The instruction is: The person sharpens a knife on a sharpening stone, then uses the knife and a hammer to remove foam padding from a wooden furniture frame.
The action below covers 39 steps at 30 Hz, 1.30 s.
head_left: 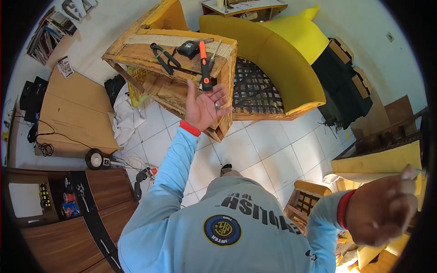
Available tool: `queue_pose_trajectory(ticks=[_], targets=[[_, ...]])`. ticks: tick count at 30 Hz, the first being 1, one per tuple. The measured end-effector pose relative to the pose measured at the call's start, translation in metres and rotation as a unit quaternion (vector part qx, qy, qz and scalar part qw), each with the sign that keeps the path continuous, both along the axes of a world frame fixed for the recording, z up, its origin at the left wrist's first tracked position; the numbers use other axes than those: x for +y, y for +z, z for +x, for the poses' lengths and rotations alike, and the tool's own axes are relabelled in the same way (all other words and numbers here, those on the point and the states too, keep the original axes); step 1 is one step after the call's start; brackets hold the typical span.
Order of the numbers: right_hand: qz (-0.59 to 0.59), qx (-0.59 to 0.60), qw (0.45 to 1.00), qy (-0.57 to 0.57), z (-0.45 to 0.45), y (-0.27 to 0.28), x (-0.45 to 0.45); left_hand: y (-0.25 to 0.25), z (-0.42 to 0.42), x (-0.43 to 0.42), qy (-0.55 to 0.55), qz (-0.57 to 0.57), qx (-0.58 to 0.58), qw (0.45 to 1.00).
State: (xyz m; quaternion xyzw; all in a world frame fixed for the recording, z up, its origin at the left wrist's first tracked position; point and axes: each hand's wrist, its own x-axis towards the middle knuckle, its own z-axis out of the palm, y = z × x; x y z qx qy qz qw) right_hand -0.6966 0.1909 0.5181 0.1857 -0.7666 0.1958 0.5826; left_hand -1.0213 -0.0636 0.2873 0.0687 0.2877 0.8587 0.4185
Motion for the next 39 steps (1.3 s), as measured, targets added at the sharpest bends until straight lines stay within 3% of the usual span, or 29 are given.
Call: queue_pose_trajectory(ticks=[2, 4, 7, 8, 13, 15, 17, 19, 21, 22, 24, 25, 26, 27, 28, 31, 33, 35, 37, 39], targets=[[-0.062, 0.021, 0.992, -0.110, -0.018, -0.029, -0.008, 0.004, -0.016, 0.006, -0.002, 0.028, -0.017, 0.999], [-0.090, -0.042, 0.983, -0.153, -0.017, -0.054, -0.008, 0.003, -0.024, 0.009, 0.011, 0.032, -0.029, 0.999], [-0.265, -0.206, 0.900, -0.277, 0.003, -0.093, -0.022, 0.007, -0.027, 0.006, -0.034, 0.104, -0.072, 0.991], [-0.287, -0.228, 0.887, -0.282, 0.008, -0.107, -0.023, 0.015, -0.024, 0.005, -0.028, 0.075, -0.092, 0.993], [-0.455, -0.307, 0.782, -0.295, 0.024, -0.166, -0.043, 0.008, -0.024, 0.013, -0.071, 0.175, -0.102, 0.977], [-0.411, -0.322, 0.803, -0.288, 0.022, -0.176, -0.053, 0.000, -0.019, 0.018, -0.086, 0.181, -0.082, 0.976], [-0.422, -0.359, 0.776, -0.300, 0.021, -0.178, -0.063, -0.003, -0.012, 0.030, -0.122, 0.161, -0.041, 0.979], [-0.387, -0.349, 0.804, -0.285, 0.017, -0.175, -0.073, -0.005, 0.008, 0.045, -0.199, 0.126, 0.016, 0.972], [-0.448, -0.360, 0.790, -0.215, 0.019, -0.178, -0.081, 0.000, 0.050, 0.064, -0.257, 0.010, 0.089, 0.962], [-0.484, -0.372, 0.772, -0.175, 0.020, -0.183, -0.086, 0.000, 0.074, 0.075, -0.299, 0.009, 0.185, 0.936], [-0.461, -0.290, 0.829, -0.123, 0.028, -0.209, -0.095, 0.005, 0.130, 0.095, -0.419, 0.016, 0.260, 0.870], [-0.419, -0.274, 0.856, -0.132, 0.038, -0.215, -0.092, -0.024, 0.149, 0.101, -0.476, -0.011, 0.264, 0.839], [-0.468, -0.335, 0.809, -0.118, 0.056, -0.196, -0.095, -0.025, 0.181, 0.104, -0.518, -0.056, 0.249, 0.816], [-0.536, -0.296, 0.786, -0.085, 0.075, -0.207, -0.097, -0.026, 0.213, 0.107, -0.549, -0.106, 0.239, 0.794], [-0.599, -0.249, 0.759, -0.052, 0.093, -0.218, -0.101, -0.021, 0.240, 0.117, -0.546, -0.089, 0.189, 0.811], [-0.757, -0.192, 0.624, -0.031, 0.171, -0.259, -0.099, -0.048, 0.301, 0.166, -0.645, -0.006, 0.429, 0.633], [-0.784, -0.144, 0.603, -0.045, 0.234, -0.281, -0.115, -0.068, 0.352, 0.176, -0.694, 0.005, 0.475, 0.541], [-0.813, -0.048, 0.568, -0.118, 0.290, -0.307, -0.119, -0.082, 0.413, 0.178, -0.746, -0.016, 0.398, 0.534], [-0.835, 0.020, 0.529, -0.152, 0.345, -0.334, -0.127, -0.092, 0.472, 0.186, -0.788, -0.018, 0.416, 0.454], [-0.852, 0.081, 0.483, -0.185, 0.390, -0.344, -0.140, -0.125, 0.526, 0.187, -0.802, -0.023, 0.412, 0.433]])
